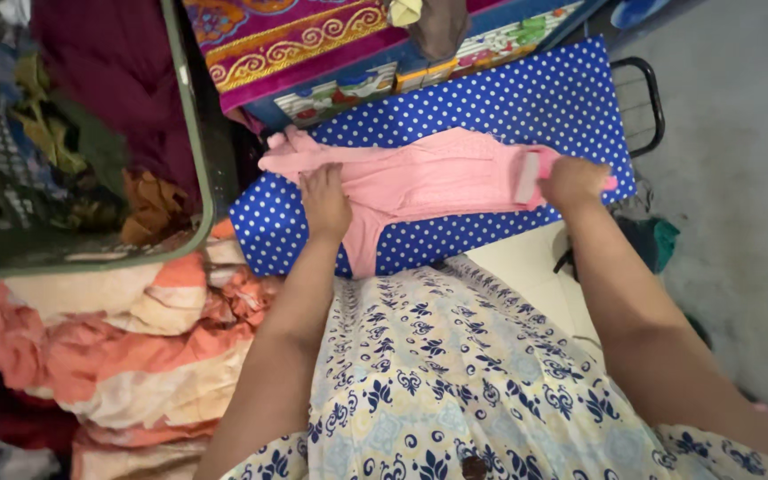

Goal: The person uses a pink lint roller to remove lint from several garments laid on a blue polka-dotted ironing board. They roll the sticky roller over a brown shirt, a dark blue shirt, a yellow shirt, a pink shirt, a green shirt, and a brown shirt, then place each item aside.

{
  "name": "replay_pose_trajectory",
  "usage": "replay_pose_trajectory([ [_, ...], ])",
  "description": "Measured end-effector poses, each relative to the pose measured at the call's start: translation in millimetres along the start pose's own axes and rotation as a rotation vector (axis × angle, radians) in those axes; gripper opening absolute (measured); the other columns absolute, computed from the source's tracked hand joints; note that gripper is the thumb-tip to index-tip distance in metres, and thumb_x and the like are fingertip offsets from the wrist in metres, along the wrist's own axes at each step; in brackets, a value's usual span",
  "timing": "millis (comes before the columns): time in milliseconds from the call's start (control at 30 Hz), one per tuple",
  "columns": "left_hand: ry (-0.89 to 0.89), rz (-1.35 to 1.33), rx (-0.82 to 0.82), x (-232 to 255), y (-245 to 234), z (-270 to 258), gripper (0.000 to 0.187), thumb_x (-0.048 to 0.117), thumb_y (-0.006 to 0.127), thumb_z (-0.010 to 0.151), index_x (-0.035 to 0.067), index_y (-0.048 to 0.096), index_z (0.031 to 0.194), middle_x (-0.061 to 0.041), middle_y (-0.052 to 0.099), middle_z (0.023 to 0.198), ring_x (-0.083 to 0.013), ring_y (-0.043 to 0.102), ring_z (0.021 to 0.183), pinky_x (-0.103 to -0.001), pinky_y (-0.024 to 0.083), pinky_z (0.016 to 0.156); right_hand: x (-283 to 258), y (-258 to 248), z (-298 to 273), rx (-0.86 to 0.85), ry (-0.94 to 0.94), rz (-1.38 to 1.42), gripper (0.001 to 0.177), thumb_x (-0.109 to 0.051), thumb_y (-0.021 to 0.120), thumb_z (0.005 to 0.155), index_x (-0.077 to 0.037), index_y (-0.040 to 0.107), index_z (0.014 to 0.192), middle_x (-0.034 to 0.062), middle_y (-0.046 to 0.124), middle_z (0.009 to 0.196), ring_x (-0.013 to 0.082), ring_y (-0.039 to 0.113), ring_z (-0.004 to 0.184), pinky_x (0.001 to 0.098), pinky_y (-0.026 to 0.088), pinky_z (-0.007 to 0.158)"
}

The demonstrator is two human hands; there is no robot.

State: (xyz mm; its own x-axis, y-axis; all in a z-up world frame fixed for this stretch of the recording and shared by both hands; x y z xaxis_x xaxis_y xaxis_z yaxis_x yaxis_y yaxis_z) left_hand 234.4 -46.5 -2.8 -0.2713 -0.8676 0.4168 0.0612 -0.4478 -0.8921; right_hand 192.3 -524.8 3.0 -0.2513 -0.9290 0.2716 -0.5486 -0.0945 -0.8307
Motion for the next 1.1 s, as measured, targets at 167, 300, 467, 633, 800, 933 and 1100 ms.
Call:
replay_pose_trajectory([
  [167, -0.109, -0.126, 0.078, 8.5, -18.1, -63.5, 0.045, 0.022, 0.077, 0.077, 0.008, 0.062, 0.118, -0.019, 0.061, 0.125, -0.0400, 0.055, 0.116, -0.052, 0.041, 0.100, -4.0, -36.7, -37.1, 0.139, -0.136, 0.506, 0.061, -0.051, 0.087, 0.069, -0.005, 0.076, 0.108, 0.0176, 0.076, 0.096, 0.0348, 0.074, 0.087, 0.0436, 0.057, 0.079],
  [300, -0.215, -0.164, -0.058, 14.6, -10.8, -120.4, 0.044, 0.033, 0.083, 0.072, 0.011, 0.066, 0.106, -0.013, 0.064, 0.106, -0.0364, 0.059, 0.103, -0.050, 0.047, 0.087, -87.8, -36.0, -46.1, 0.166, -0.403, 0.931, 0.038, -0.033, 0.085, 0.080, -0.004, 0.074, 0.100, 0.0136, 0.076, 0.091, 0.0237, 0.073, 0.078, 0.0357, 0.057, 0.072],
  [467, -0.292, -0.090, -0.024, 23.8, -6.7, -163.3, 0.038, 0.030, 0.083, 0.066, 0.014, 0.068, 0.097, -0.009, 0.066, 0.098, -0.0325, 0.063, 0.095, -0.048, 0.047, 0.082, -191.1, -9.2, -60.7, 0.008, -0.595, 0.903, 0.025, -0.026, 0.076, 0.088, -0.004, 0.077, 0.101, 0.0138, 0.076, 0.088, 0.0218, 0.072, 0.077, 0.0363, 0.055, 0.072],
  [633, -0.389, 0.001, -0.078, 29.5, 15.3, -193.0, 0.042, 0.028, 0.083, 0.062, 0.010, 0.068, 0.097, -0.010, 0.067, 0.093, -0.0330, 0.064, 0.093, -0.050, 0.046, 0.076, -251.0, 6.4, -79.3, -0.151, -0.728, 0.986, 0.025, -0.024, 0.071, 0.092, -0.001, 0.075, 0.100, 0.0129, 0.072, 0.077, 0.0175, 0.065, 0.067, 0.0341, 0.050, 0.062],
  [800, -0.557, -0.138, -0.095, 28.6, 18.9, -208.1, 0.025, 0.034, 0.082, 0.073, 0.014, 0.068, 0.080, -0.013, 0.071, 0.082, -0.0346, 0.067, 0.088, -0.049, 0.048, 0.082, -252.6, -1.4, -71.7, -0.334, -0.528, 1.303, 0.019, -0.021, 0.066, 0.096, -0.004, 0.073, 0.099, 0.0029, 0.062, 0.070, 0.0081, 0.050, 0.052, 0.0261, 0.036, 0.046],
  [933, -0.656, -0.346, -0.128, 20.1, -9.0, -186.0, 0.021, 0.032, 0.073, 0.083, 0.011, 0.069, 0.088, -0.017, 0.073, 0.085, -0.0365, 0.073, 0.087, -0.046, 0.055, 0.082, -239.0, -35.3, -83.2, -0.370, -0.629, 1.325, 0.014, -0.014, 0.064, 0.092, -0.005, 0.072, 0.100, -0.0015, 0.072, 0.076, 0.0041, 0.047, 0.049, 0.0231, 0.035, 0.043],
  [1100, -0.441, -0.531, -0.240, 40.3, -45.8, -103.4, 0.035, 0.027, 0.077, 0.079, 0.003, 0.070, 0.104, -0.021, 0.074, 0.095, -0.0347, 0.072, 0.090, -0.042, 0.056, 0.078, -242.7, -63.9, -123.5, -0.635, -0.703, 1.473, 0.043, 0.000, 0.060, 0.082, 0.000, 0.064, 0.126, 0.0027, 0.069, 0.098, 0.0047, 0.044, 0.049, 0.0243, 0.035, 0.041],
])
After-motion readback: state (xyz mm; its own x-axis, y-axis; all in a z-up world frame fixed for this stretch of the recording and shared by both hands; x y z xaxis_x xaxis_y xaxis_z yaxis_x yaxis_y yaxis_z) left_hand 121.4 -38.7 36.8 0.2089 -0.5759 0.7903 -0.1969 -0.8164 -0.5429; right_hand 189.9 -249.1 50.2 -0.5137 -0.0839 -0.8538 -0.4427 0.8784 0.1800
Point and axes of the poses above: each hand's wrist, its own z-axis towards the middle knuckle, its own y-axis out of the palm, x = y × z, the point moved 7 cm from there along z, towards the middle knuckle
